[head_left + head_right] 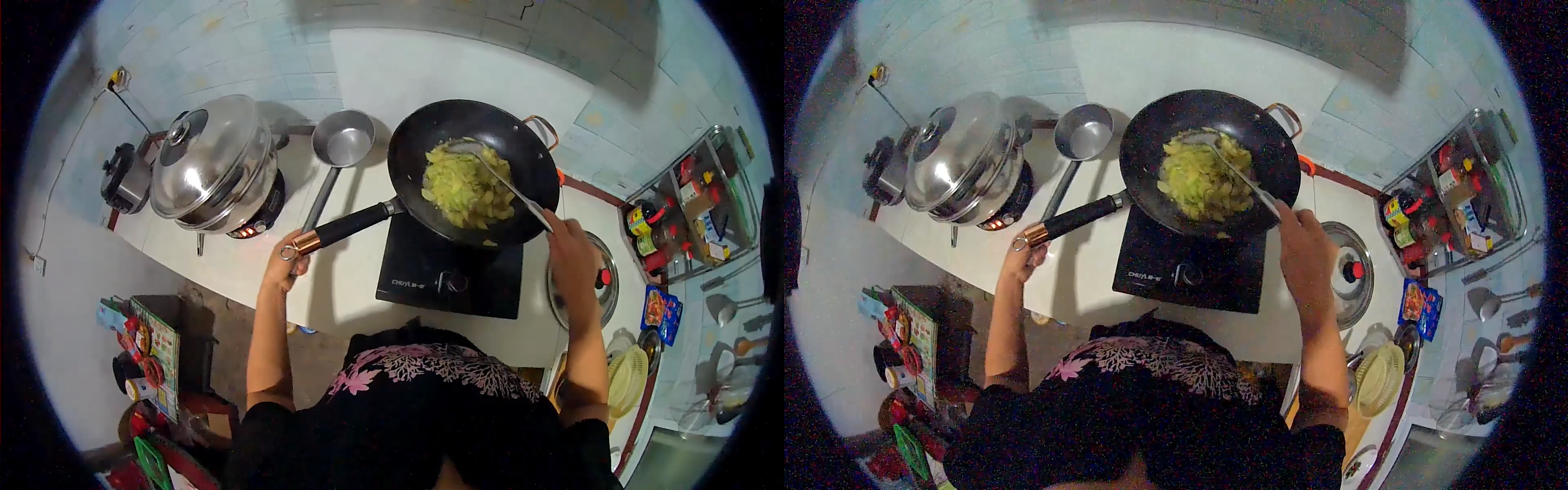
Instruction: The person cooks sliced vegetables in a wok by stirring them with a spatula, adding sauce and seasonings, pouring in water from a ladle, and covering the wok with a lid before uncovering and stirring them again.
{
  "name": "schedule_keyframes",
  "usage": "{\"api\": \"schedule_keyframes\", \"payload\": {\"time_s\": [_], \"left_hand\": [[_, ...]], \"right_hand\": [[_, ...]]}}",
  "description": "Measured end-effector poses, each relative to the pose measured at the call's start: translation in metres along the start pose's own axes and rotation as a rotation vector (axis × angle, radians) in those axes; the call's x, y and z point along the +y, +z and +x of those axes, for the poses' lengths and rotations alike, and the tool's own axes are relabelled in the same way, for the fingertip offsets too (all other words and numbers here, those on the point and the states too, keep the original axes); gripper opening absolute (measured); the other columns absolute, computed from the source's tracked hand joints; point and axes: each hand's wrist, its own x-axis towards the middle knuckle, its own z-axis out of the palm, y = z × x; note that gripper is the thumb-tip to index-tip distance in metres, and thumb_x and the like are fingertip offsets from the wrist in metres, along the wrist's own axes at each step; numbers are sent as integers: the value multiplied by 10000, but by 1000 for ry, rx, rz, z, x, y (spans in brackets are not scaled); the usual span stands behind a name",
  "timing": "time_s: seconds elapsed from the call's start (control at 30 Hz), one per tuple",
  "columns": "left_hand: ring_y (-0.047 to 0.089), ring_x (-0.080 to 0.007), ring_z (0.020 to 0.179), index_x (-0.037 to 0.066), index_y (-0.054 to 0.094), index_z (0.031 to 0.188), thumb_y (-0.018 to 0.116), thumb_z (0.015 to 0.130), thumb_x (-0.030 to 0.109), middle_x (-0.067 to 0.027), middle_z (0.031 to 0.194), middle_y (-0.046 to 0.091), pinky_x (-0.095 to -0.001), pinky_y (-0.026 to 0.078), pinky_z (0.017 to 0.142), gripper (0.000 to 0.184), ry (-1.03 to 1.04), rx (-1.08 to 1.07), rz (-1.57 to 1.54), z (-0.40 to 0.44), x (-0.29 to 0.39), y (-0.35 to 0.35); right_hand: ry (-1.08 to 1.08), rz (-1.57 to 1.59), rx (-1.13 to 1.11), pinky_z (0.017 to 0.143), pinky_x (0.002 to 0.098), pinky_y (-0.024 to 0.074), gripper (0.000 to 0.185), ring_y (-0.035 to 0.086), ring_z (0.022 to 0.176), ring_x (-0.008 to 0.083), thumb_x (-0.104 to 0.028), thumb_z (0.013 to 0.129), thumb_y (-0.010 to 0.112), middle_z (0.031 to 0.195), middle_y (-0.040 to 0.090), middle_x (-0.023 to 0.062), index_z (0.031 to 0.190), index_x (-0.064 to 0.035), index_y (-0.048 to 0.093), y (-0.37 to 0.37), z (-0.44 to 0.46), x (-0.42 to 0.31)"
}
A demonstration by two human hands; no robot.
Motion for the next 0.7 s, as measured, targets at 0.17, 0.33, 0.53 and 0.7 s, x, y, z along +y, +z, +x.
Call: {"api": "schedule_keyframes", "payload": {"time_s": [0.17, 0.33, 0.53, 0.7], "left_hand": [[450, -85, 413, 47, 543, 868, 618, 807, 66, -33, 658, 558, -217, 312, 345, 99, -47, -1, 95, 12, -51, 0], [459, -80, 430, 34, 552, 1030, 593, 824, 59, -38, 719, 567, -212, 348, 367, 211, -30, 2, 37, 7, -81, 14], [460, -76, 434, 29, 548, 1056, 579, 853, 78, -23, 707, 555, -203, 352, 377, 210, -27, -3, 58, 10, -102, 19], [482, -75, 467, 23, 487, 1249, 604, 850, 88, -37, 753, 575, -204, 385, 400, 421, -37, -3, 45, 11, -115, 20]], "right_hand": [[-34, -128, 4, 615, 395, 510, 334, 630, 754, 277, -78, 847, 527, 919, 602, 70, 1163, -167, 586, 19, 6, -3], [65, -117, -59, 610, 391, 512, 350, 630, 754, 277, -72, 839, 528, 926, 603, 66, 1167, -181, 585, 7, 4, 7], [102, -130, -92, 625, 391, 511, 352, 628, 771, 283, -124, 850, 543, 932, 605, 63, 1186, -222, 582, 12, -4, 17], [76, 17, -102, 677, 387, 478, 313, 605, 814, 313, -131, 824, 588, 909, 605, 101, 1134, -167, 613, -28, -9, 30]]}}
